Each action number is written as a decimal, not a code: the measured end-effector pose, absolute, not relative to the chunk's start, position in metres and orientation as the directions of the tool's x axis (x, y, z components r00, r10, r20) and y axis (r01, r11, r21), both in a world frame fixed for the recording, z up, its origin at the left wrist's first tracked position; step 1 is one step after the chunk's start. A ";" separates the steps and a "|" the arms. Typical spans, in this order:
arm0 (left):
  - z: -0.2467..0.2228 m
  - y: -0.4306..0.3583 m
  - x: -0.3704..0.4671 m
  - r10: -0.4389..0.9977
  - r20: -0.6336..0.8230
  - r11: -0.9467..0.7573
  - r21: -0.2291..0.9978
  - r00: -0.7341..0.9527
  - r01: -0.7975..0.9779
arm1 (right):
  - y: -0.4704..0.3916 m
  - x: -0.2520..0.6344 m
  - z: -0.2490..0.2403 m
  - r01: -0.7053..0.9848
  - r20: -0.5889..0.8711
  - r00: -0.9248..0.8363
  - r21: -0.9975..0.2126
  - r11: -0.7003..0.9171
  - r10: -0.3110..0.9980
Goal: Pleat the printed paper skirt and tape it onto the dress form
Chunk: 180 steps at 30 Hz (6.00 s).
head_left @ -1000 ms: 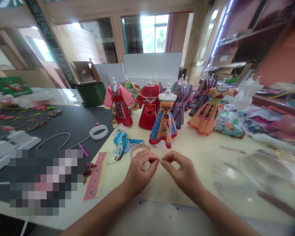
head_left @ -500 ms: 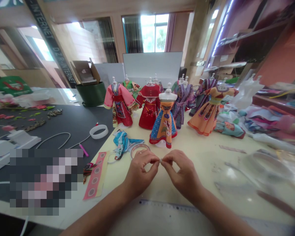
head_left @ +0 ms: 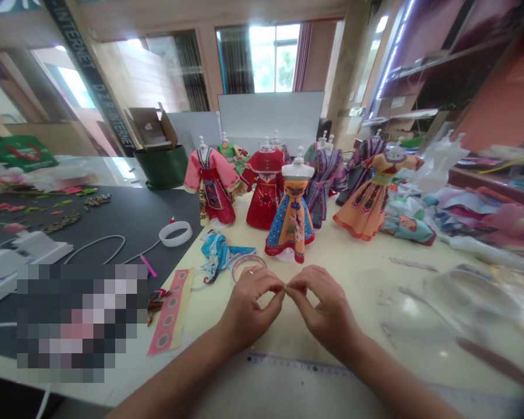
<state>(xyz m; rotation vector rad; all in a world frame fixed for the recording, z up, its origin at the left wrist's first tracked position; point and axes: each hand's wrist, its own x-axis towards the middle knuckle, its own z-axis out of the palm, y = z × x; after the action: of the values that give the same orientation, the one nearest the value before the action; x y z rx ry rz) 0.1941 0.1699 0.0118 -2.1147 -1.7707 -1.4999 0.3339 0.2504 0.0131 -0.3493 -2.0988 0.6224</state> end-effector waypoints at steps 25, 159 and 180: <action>0.021 0.171 0.192 0.916 0.338 -0.171 0.816 -0.216 0.552 | 0.252 0.334 0.012 -0.046 0.623 -0.588 -0.663 0.747 0.516; 0.010 0.173 0.181 0.973 -0.229 0.220 0.943 -0.005 -0.250 | 0.254 0.334 0.009 0.022 0.771 -0.600 -0.249 0.968 0.212; 0.012 0.172 0.194 0.974 -0.181 0.136 0.948 -0.136 -0.287 | 0.254 0.335 0.008 -0.003 0.802 -0.571 -0.216 0.976 0.176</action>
<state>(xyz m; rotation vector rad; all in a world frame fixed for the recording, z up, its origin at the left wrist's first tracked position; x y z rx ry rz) 0.1944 0.1718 0.0121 -1.7893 -2.6332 -2.9412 0.3348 0.2539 0.0078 -0.1208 -2.1684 0.2382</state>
